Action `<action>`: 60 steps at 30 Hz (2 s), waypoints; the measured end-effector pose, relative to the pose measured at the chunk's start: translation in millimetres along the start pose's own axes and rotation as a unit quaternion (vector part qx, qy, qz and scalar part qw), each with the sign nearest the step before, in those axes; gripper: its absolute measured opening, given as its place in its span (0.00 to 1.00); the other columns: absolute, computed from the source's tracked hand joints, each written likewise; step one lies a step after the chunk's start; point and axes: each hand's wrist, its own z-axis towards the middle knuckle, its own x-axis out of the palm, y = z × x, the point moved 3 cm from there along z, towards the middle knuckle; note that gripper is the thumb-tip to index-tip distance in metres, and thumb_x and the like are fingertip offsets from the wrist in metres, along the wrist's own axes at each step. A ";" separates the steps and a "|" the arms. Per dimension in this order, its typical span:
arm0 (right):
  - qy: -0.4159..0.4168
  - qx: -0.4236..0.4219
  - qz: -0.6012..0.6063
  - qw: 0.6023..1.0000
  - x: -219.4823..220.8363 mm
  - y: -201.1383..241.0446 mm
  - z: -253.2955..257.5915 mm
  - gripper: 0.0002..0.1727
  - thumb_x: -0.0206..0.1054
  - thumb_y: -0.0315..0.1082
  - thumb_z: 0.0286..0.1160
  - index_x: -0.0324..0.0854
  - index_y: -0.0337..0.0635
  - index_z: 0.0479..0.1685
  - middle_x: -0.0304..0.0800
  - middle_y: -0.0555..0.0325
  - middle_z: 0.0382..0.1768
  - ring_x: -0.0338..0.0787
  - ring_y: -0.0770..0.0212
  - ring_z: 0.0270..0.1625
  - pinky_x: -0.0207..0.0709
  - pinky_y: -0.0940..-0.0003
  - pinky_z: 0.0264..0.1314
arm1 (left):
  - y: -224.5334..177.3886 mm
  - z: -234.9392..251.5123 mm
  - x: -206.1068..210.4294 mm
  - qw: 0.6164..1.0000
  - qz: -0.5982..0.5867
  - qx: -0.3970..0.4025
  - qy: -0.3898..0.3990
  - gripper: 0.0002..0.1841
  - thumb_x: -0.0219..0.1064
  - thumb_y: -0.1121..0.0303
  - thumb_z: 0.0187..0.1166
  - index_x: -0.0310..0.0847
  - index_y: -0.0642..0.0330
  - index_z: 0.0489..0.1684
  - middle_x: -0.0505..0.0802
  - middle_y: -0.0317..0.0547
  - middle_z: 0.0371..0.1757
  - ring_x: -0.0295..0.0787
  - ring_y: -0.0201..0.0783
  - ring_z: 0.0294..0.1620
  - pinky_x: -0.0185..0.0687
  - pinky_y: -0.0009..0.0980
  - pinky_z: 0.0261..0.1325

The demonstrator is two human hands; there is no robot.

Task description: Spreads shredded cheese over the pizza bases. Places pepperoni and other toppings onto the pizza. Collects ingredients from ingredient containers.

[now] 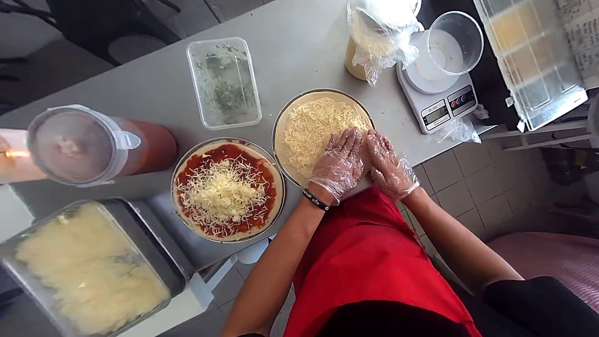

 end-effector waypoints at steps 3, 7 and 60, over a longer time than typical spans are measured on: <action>0.031 0.002 0.012 0.999 -12.3 -3.1 16.7 0.35 0.44 0.36 0.85 0.55 0.26 0.90 0.57 0.37 0.91 0.55 0.46 0.95 0.43 0.48 0.97 | -7.2 -5.4 5.0 1.000 -0.017 0.022 0.003 0.32 0.48 0.60 0.88 0.62 0.70 0.88 0.68 0.60 0.90 0.59 0.58 0.92 0.46 0.60 0.91; 0.077 -0.053 -0.001 0.996 -17.2 -11.3 30.7 0.34 0.40 0.35 0.86 0.57 0.26 0.89 0.58 0.38 0.91 0.55 0.46 0.95 0.39 0.49 0.98 | -1.5 -36.3 -1.3 0.998 -0.028 0.058 -0.027 0.31 0.43 0.58 0.88 0.67 0.70 0.85 0.72 0.59 0.87 0.63 0.55 0.90 0.50 0.56 0.92; 0.099 -0.118 -0.099 0.983 13.6 71.0 15.2 0.33 0.43 0.40 0.85 0.69 0.31 0.84 0.67 0.40 0.87 0.62 0.46 0.92 0.46 0.41 0.95 | 19.2 -124.0 -12.4 0.972 0.072 -0.147 -0.166 0.29 0.46 0.61 0.89 0.70 0.72 0.82 0.74 0.60 0.86 0.63 0.57 0.90 0.52 0.53 0.92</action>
